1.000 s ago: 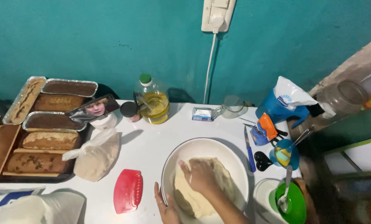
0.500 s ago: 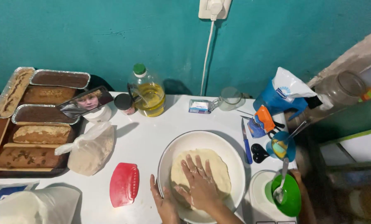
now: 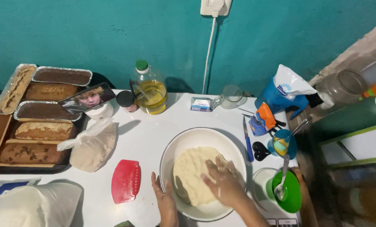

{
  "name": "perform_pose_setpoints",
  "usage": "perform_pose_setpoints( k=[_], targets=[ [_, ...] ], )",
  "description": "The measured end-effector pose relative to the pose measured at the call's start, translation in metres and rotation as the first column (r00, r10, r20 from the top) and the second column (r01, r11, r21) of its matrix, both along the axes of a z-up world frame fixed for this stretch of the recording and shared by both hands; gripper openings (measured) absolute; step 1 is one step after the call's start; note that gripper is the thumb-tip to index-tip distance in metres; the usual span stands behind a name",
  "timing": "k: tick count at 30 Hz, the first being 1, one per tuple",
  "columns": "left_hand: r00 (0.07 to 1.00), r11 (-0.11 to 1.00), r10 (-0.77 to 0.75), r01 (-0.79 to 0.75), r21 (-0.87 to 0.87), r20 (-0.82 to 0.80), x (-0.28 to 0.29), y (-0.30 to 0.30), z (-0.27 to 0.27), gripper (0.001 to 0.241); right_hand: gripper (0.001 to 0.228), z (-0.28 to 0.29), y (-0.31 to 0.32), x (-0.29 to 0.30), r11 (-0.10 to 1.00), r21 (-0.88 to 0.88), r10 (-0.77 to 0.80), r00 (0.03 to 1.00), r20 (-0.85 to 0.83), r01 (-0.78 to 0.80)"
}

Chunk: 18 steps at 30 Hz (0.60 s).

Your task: Kneading dough on a tabletop using hands and a scraper.

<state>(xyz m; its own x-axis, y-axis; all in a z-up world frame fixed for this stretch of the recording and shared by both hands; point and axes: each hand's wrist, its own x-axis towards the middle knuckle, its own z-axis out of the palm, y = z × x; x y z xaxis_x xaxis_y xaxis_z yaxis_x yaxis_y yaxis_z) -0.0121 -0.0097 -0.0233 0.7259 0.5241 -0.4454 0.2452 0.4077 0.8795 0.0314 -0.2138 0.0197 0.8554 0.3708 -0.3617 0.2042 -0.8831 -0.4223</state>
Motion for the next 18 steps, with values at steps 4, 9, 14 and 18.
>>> perform_pose_setpoints(
  k=[4,9,14,18],
  targets=[
    [0.985,0.998,-0.063,0.061,-0.014,-0.159,0.002,0.016,0.010,0.074,0.085,0.017,0.029,-0.032,0.975,-0.207,-0.101,0.989,-0.104,0.078],
    [0.987,0.989,-0.145,0.146,0.013,-0.065,0.000,0.018,-0.006,0.071,0.087,-0.035,0.012,-0.048,0.995,0.024,0.102,0.990,-0.096,-0.100],
    [0.987,0.992,-0.128,0.126,-0.023,-0.094,0.000,0.016,0.019,0.070,0.078,0.060,0.052,-0.052,0.949,-0.239,0.074,0.885,-0.459,-0.203],
    [0.974,0.984,-0.176,0.173,-0.036,-0.143,0.005,0.021,0.001,0.070,0.080,0.073,0.050,-0.044,0.999,-0.023,0.036,0.921,-0.389,-0.049]
  ],
)
